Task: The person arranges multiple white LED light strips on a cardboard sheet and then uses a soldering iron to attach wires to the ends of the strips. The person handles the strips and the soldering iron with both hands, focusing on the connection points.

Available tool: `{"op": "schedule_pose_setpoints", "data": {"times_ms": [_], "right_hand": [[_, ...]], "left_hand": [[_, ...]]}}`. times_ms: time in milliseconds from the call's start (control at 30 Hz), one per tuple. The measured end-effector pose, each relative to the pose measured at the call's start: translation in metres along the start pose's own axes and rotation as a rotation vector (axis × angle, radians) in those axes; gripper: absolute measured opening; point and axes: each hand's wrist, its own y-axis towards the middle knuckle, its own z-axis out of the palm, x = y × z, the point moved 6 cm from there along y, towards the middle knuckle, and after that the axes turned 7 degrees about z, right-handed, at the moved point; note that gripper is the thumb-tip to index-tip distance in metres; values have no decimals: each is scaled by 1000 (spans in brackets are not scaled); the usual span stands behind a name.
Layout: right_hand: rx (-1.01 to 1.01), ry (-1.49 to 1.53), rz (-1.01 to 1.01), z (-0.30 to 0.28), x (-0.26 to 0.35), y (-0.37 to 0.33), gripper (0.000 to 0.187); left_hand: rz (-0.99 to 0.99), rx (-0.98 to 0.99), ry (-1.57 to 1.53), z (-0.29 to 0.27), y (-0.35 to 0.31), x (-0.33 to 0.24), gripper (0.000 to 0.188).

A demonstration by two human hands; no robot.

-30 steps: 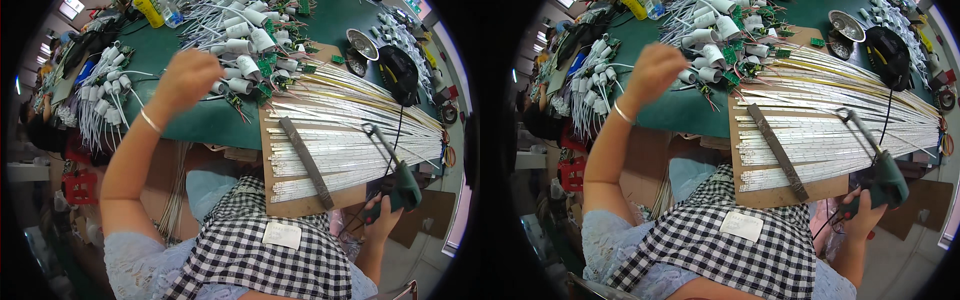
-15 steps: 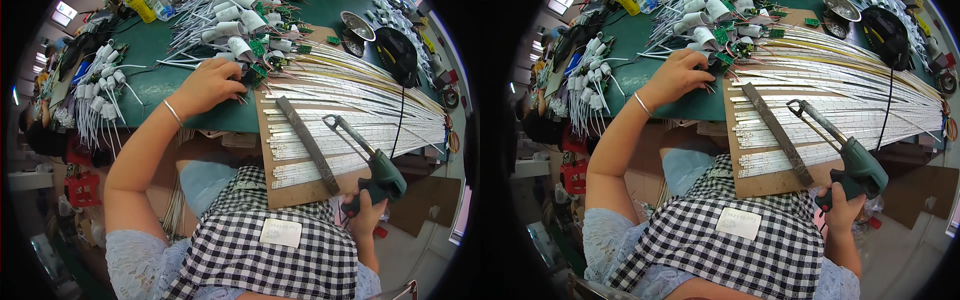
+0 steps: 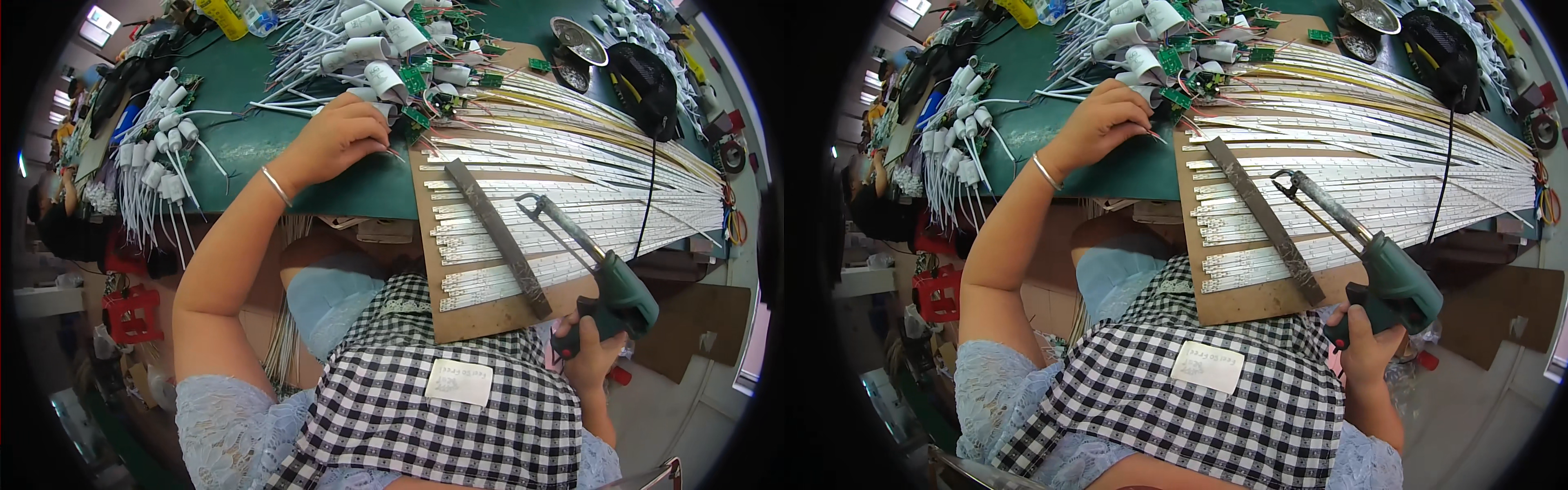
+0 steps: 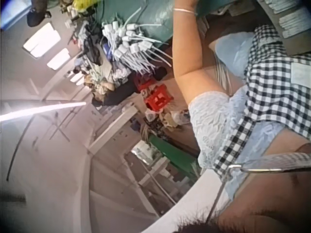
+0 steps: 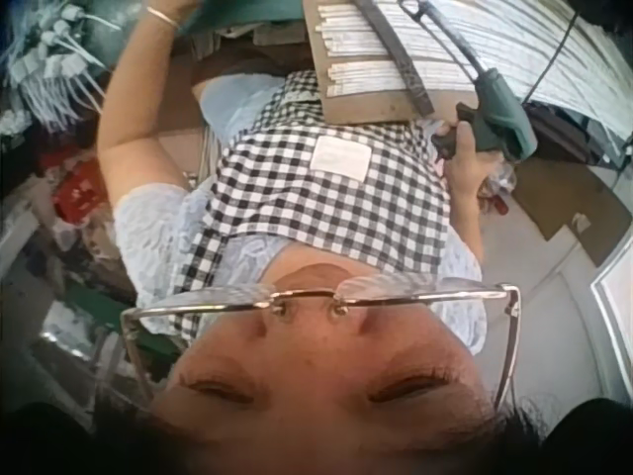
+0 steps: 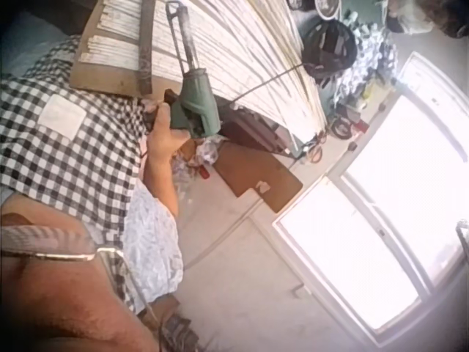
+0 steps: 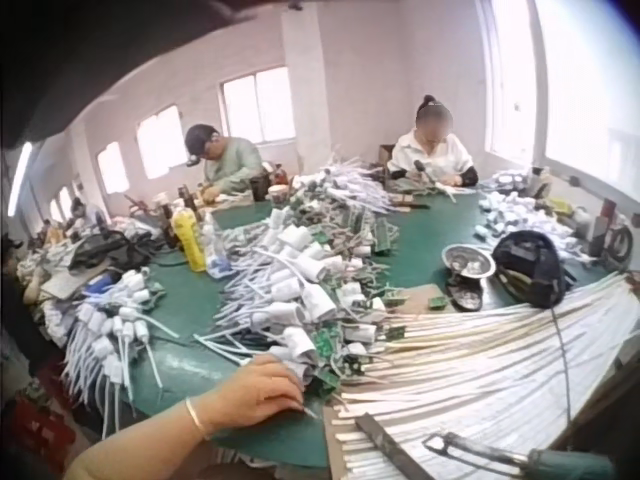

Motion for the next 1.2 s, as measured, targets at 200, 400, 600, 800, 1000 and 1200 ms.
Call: {"op": "schedule_pose_setpoints", "data": {"times_ms": [200,400,600,800,1000,1200], "right_hand": [[-11,79,17,16,3,0,12],[84,6,51,10,1,-11,25],[435,-65,199,-11,-18,-43,46],[392,-45,284,-26,-32,-56,42],[367,-31,314,-11,-37,-45,54],[428,-156,386,-24,-51,-59,46]], "left_hand": [[-441,-172,-270,-35,4,-25,5],[-252,190,-254,-7,2,-149,14],[-892,58,-874,70,-55,-163,10],[-711,-43,-807,81,-54,-171,6],[-1058,-98,-1087,101,-77,-176,10],[-1021,-184,-1091,100,-77,-181,13]]}}
